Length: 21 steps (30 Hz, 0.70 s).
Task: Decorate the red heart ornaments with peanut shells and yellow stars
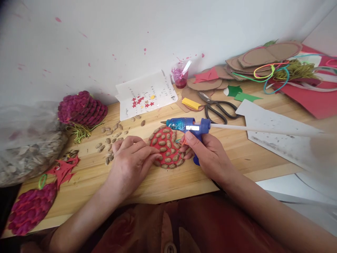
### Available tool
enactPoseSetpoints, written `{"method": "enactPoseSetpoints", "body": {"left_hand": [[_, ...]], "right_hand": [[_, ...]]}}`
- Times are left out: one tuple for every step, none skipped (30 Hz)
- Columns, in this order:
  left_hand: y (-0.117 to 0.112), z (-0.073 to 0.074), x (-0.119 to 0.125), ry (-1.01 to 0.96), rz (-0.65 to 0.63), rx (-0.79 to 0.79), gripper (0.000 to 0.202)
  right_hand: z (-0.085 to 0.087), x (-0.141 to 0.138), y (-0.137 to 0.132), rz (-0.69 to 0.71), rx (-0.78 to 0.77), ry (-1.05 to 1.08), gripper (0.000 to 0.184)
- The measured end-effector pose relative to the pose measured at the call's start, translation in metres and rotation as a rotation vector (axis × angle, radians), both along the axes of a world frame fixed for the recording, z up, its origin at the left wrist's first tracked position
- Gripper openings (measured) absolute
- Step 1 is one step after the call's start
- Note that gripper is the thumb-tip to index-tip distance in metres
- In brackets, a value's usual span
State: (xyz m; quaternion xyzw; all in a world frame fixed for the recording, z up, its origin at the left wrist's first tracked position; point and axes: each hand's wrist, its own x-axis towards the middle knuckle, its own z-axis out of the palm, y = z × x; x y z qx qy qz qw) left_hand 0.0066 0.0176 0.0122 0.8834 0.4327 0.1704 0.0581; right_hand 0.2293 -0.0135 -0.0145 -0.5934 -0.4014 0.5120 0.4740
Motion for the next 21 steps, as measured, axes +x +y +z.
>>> {"method": "enactPoseSetpoints", "body": {"left_hand": [[0.0, 0.0, 0.001, 0.011, 0.0, -0.012, 0.02], [0.001, 0.0, 0.003, 0.021, -0.006, -0.021, 0.02], [0.001, 0.0, 0.004, 0.03, -0.016, -0.026, 0.019], [0.001, -0.001, 0.006, 0.038, -0.026, -0.028, 0.017], [0.001, -0.001, 0.007, 0.048, -0.037, -0.029, 0.016], [0.001, -0.002, 0.009, 0.057, -0.045, -0.03, 0.016], [0.001, -0.002, 0.011, 0.068, -0.052, -0.031, 0.016], [0.002, -0.002, 0.012, 0.08, -0.055, -0.033, 0.016], [0.002, -0.002, 0.014, 0.091, -0.057, -0.037, 0.016], [0.002, -0.002, 0.015, 0.1, -0.059, -0.042, 0.016], [0.003, -0.002, 0.017, 0.106, -0.06, -0.046, 0.015], [0.003, -0.002, 0.018, 0.11, -0.062, -0.049, 0.014], [0.003, -0.002, 0.019, 0.113, -0.063, -0.049, 0.013], [0.003, -0.001, 0.02, 0.115, -0.061, -0.047, 0.012], [0.003, -0.001, 0.021, 0.115, -0.058, -0.043, 0.012], [0.003, -0.001, 0.021, 0.117, -0.055, -0.04, 0.012], [0.003, -0.002, 0.022, 0.12, -0.052, -0.039, 0.012], [0.003, -0.002, 0.022, 0.123, -0.048, -0.039, 0.012], [0.003, -0.002, 0.022, 0.127, -0.044, -0.04, 0.012], [0.003, -0.003, 0.022, 0.131, -0.042, -0.045, 0.012], [0.003, -0.003, 0.023, 0.135, -0.04, -0.049, 0.012]], "right_hand": [[0.0, 0.0, 0.0, -0.003, 0.007, -0.003, 0.038], [0.0, -0.001, 0.0, -0.006, 0.012, -0.006, 0.038], [0.0, -0.001, 0.0, -0.008, 0.012, -0.007, 0.039], [0.0, -0.001, 0.0, -0.008, 0.007, -0.006, 0.038], [0.0, -0.001, 0.0, -0.007, 0.0, -0.006, 0.038], [0.0, -0.001, 0.0, -0.007, -0.005, -0.005, 0.037], [0.0, -0.001, 0.0, -0.006, -0.009, -0.004, 0.037], [0.0, -0.001, 0.0, -0.005, -0.011, -0.004, 0.036], [0.0, -0.001, 0.0, -0.007, -0.008, -0.005, 0.036], [0.0, -0.001, 0.0, -0.01, -0.002, -0.007, 0.036], [0.0, -0.001, 0.0, -0.012, 0.004, -0.009, 0.036], [0.0, -0.001, 0.0, -0.012, 0.006, -0.01, 0.036], [0.0, -0.001, 0.0, -0.012, 0.007, -0.01, 0.036], [0.0, -0.001, 0.0, -0.01, 0.004, -0.01, 0.036], [-0.001, -0.001, 0.0, -0.007, 0.0, -0.011, 0.036], [-0.001, 0.0, 0.0, -0.003, -0.005, -0.014, 0.036], [-0.002, 0.0, 0.0, 0.002, -0.008, -0.018, 0.037], [-0.002, 0.0, 0.0, 0.007, -0.011, -0.02, 0.037], [-0.002, 0.0, 0.0, 0.01, -0.011, -0.019, 0.038], [-0.002, 0.001, 0.0, 0.011, -0.011, -0.015, 0.038], [-0.002, 0.001, 0.0, 0.01, -0.011, -0.01, 0.037]]}}
